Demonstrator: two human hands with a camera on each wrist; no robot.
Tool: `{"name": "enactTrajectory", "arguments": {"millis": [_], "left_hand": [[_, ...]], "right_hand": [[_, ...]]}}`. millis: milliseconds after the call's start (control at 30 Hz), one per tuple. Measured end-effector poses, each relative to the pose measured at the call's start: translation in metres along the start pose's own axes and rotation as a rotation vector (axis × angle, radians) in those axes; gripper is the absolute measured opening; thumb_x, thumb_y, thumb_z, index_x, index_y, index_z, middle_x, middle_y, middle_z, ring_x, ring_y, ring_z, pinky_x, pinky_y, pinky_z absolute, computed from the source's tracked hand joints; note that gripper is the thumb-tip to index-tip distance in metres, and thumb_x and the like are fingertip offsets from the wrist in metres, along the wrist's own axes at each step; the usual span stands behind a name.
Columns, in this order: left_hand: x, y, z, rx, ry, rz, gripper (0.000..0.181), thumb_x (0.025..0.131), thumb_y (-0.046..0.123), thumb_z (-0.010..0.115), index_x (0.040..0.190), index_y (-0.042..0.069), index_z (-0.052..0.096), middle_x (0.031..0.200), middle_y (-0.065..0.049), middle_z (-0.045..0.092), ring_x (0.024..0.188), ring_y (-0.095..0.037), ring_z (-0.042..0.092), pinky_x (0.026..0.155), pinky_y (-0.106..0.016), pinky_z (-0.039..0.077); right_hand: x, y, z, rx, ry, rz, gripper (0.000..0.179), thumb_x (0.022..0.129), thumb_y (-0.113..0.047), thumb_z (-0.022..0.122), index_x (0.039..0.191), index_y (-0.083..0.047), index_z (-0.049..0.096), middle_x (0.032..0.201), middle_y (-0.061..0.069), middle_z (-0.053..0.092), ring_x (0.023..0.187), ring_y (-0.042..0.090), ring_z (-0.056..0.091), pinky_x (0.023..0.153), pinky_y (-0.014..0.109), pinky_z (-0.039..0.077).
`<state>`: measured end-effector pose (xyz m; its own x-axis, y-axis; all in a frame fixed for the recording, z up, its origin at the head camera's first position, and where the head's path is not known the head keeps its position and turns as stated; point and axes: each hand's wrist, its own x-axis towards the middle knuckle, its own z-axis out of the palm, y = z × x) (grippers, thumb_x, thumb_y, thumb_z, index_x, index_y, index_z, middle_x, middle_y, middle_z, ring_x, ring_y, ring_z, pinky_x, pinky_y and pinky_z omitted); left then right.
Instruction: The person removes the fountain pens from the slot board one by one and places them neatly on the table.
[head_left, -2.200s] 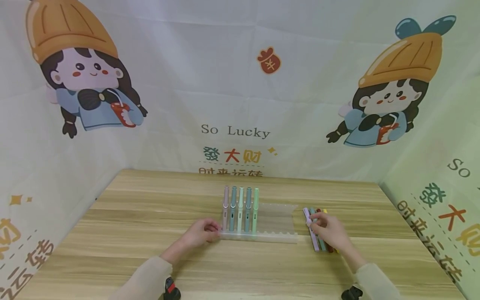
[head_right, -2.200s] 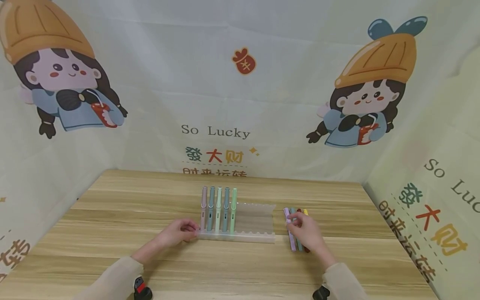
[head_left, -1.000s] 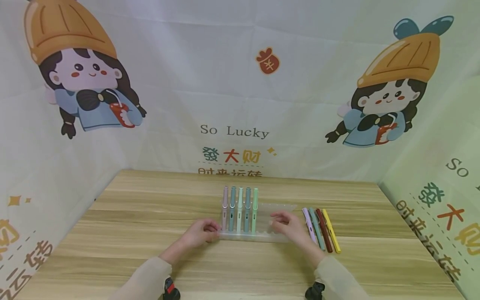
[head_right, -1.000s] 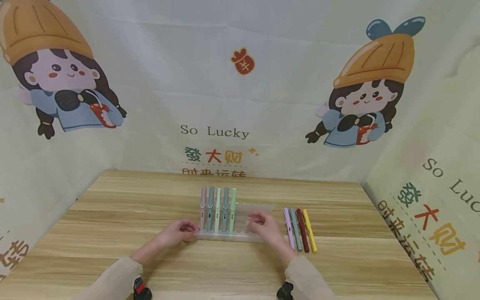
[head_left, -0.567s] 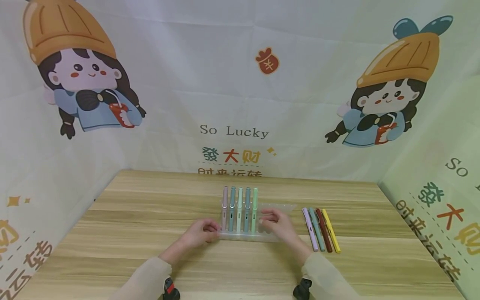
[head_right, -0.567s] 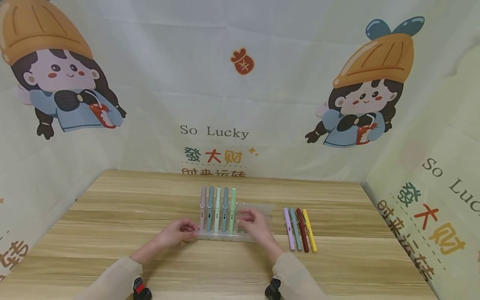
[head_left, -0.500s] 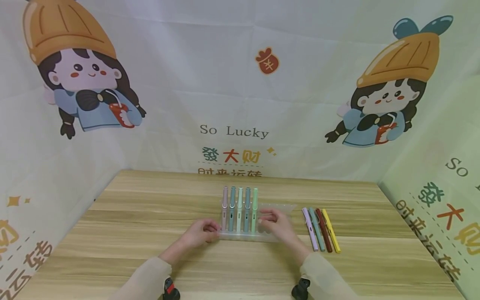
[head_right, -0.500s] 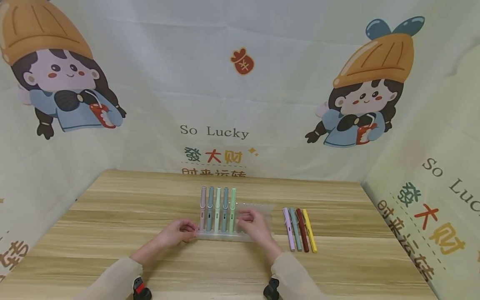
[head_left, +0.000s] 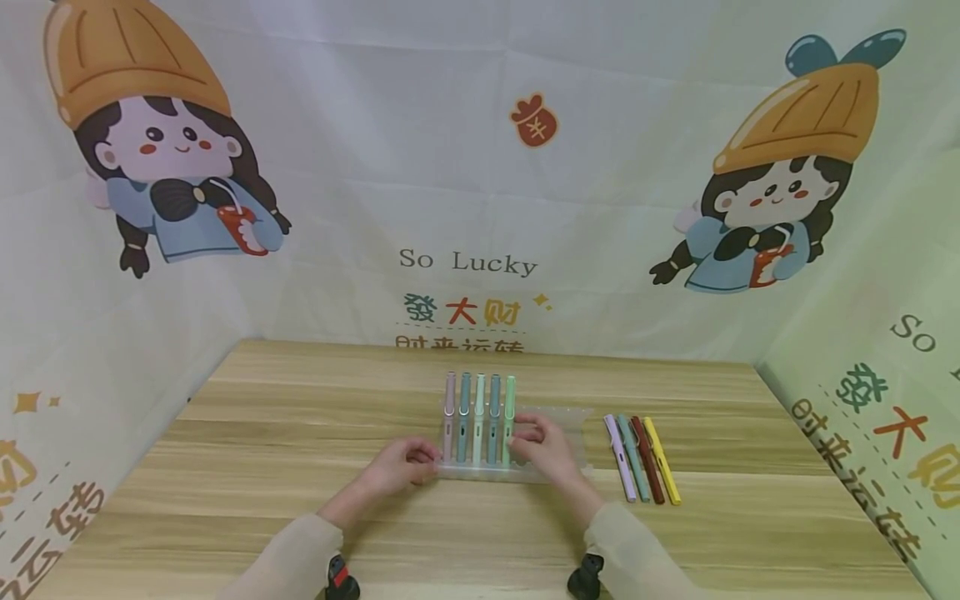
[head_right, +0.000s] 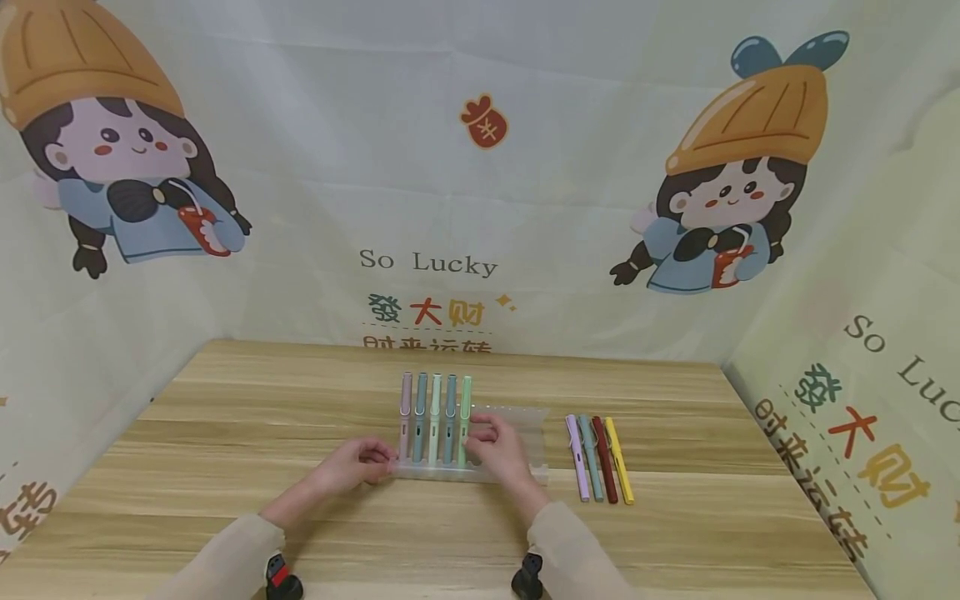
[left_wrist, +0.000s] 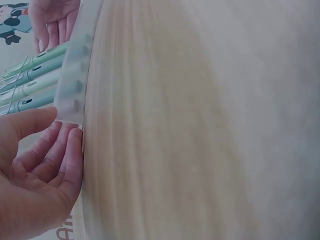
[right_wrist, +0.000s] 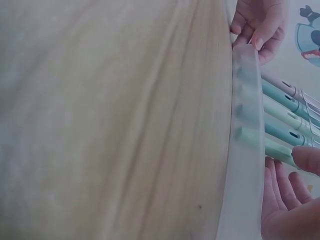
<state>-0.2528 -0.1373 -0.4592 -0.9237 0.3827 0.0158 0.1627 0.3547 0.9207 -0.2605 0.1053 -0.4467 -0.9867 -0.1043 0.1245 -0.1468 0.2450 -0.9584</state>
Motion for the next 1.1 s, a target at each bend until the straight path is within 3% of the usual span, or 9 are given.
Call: {"name": "enactTrajectory", "arguments": {"millis": [533,867,1067,1100], "left_hand": [[0.0000,-0.0004,0.0008,0.002,0.009,-0.018,0.016,0.080,-0.001,0.057,0.093,-0.008,0.055,0.079,-0.007,0.054,0.071,-0.017,0.051,0.062,-0.030,0.048],[-0.0011,0.0027,0.0018,-0.004,0.013,-0.022,0.016,0.080,0.000,0.058,0.094,-0.009,0.054,0.080,-0.007,0.054,0.071,-0.016,0.051,0.062,-0.032,0.047],[-0.0020,0.0012,0.0005,-0.025,0.010,-0.006,0.017,0.080,0.001,0.059,0.093,-0.009,0.054,0.081,-0.010,0.055,0.073,-0.019,0.052,0.062,-0.033,0.048],[-0.0020,-0.0006,-0.0001,-0.031,0.001,0.036,0.015,0.080,0.003,0.059,0.092,-0.006,0.055,0.080,-0.008,0.055,0.072,-0.018,0.052,0.061,-0.031,0.048]], "right_hand": [[0.0017,-0.0007,0.0043,-0.023,0.010,-0.018,0.035,0.076,0.005,0.061,0.109,0.008,0.051,0.082,0.019,0.061,0.074,0.025,0.059,0.060,0.030,0.049],[-0.0006,-0.0042,0.0036,-0.012,0.015,-0.067,0.038,0.078,0.004,0.060,0.114,0.004,0.048,0.085,0.017,0.062,0.078,0.026,0.059,0.066,0.031,0.049],[0.0003,-0.0065,0.0029,-0.012,0.051,-0.096,0.035,0.077,0.004,0.060,0.111,0.003,0.049,0.086,0.016,0.062,0.081,0.027,0.059,0.071,0.033,0.048],[0.0006,-0.0073,0.0024,-0.012,0.060,-0.102,0.034,0.077,0.003,0.060,0.110,0.003,0.050,0.086,0.015,0.062,0.081,0.026,0.059,0.071,0.033,0.048]]}}
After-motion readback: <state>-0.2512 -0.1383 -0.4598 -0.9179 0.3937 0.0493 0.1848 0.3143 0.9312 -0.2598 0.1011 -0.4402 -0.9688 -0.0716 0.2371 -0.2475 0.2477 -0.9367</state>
